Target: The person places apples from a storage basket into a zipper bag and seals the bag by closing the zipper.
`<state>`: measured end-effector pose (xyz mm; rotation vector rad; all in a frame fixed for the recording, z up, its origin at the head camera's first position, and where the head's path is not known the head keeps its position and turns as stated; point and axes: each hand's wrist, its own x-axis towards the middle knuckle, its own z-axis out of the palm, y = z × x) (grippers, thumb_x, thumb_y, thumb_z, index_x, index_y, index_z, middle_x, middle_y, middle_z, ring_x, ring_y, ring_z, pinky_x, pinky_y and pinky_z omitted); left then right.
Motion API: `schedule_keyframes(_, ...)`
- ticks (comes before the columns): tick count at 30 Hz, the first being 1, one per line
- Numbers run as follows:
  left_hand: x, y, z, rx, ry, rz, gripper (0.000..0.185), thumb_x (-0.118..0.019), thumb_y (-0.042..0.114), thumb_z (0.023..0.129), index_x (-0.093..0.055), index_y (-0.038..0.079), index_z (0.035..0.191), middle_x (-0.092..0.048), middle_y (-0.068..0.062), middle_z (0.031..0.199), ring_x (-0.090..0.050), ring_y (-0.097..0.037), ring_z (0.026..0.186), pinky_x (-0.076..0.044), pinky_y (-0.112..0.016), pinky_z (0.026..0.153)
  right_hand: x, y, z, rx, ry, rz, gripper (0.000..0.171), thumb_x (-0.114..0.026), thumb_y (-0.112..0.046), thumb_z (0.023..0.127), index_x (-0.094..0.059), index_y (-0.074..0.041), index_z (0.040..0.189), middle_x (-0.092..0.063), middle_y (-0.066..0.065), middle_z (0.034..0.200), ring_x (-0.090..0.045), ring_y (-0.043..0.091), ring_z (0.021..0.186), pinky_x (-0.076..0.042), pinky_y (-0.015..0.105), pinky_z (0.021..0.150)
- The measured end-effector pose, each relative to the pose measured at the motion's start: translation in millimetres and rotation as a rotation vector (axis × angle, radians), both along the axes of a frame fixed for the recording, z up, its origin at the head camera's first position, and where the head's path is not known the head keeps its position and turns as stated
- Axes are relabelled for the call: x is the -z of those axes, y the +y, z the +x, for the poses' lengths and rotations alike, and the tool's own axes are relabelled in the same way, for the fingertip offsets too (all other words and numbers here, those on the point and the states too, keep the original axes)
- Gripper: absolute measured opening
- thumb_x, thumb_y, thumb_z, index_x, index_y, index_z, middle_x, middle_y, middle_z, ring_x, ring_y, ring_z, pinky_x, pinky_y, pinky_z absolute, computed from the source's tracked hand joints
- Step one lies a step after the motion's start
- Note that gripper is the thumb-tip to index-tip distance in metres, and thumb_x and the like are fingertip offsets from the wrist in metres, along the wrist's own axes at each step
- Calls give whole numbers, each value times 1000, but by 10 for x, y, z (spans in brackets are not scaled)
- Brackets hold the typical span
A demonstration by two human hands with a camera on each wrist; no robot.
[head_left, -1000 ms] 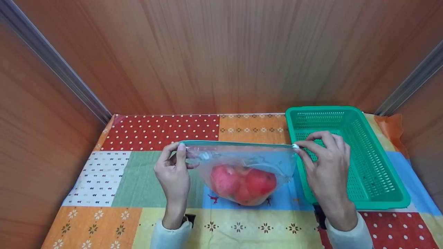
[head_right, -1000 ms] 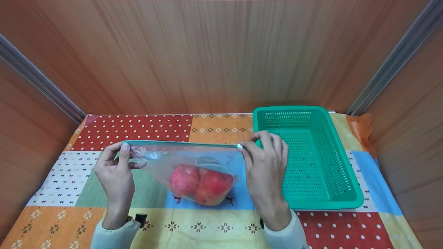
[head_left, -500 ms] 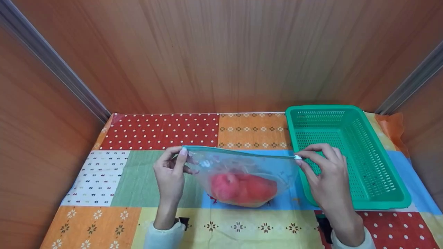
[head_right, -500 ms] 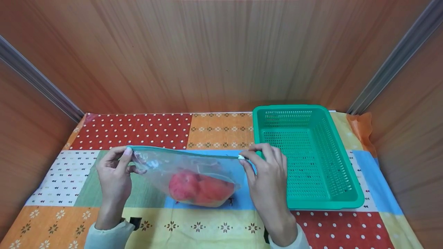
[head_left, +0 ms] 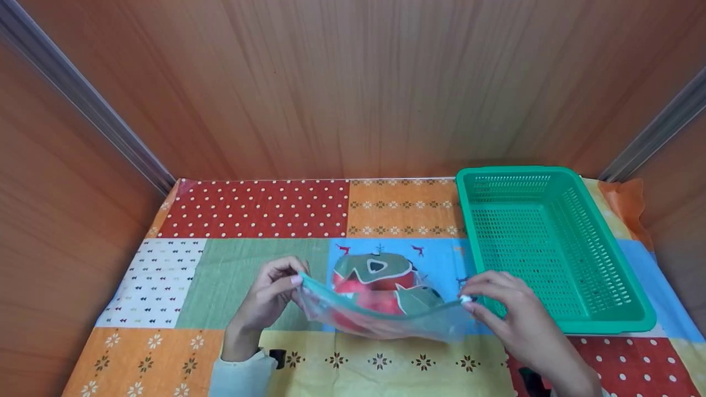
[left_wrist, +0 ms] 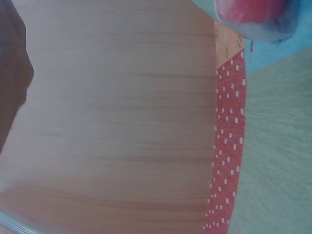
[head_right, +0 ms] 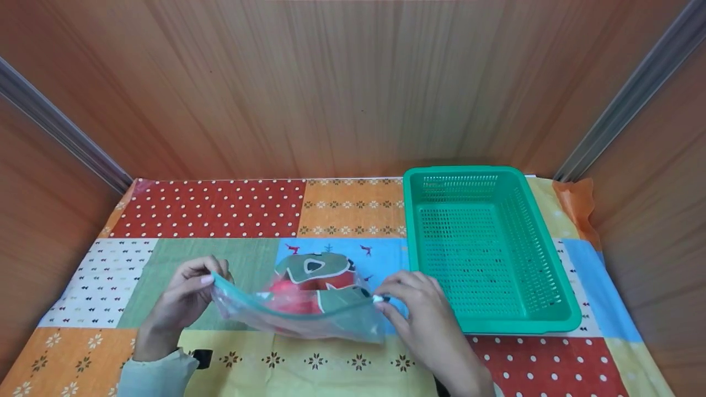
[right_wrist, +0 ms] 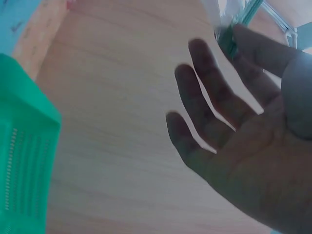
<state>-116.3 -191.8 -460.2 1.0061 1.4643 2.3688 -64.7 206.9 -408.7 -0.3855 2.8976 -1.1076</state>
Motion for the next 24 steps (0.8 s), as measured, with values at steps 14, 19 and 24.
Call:
schedule_keyframes(14, 290, -126, 9, 413, 23, -48, 25, -45, 2, 104, -49, -23, 100, -72, -11, 110, -73, -16, 102, -62, -30, 87, 361, 119, 8, -333, -541, -60, 20, -82, -42, 91, -80, -32, 109, -66, -7, 114, -58, 26, 112, -59, 28, 80)
schedule_keyframes(19, 291, -107, -16, 301, -18, -118, 25, -45, 0, 106, -49, -24, 102, -72, -14, 103, -75, -17, 97, -64, -35, 85, 448, 117, -26, -314, -516, -124, 16, -78, -29, 97, -81, -23, 111, -68, -1, 115, -60, 26, 108, -62, 29, 82)
schedule_keyframes(24, 284, 25, -53, -166, -244, -480, 28, -56, 12, 108, -59, -16, 110, -71, -5, 96, -72, -18, 90, -64, -34, 78, 530, 23, -82, -146, -362, -115, 22, -66, -12, 104, -74, -15, 124, -67, 4, 122, -61, 29, 116, -62, 43, 93)
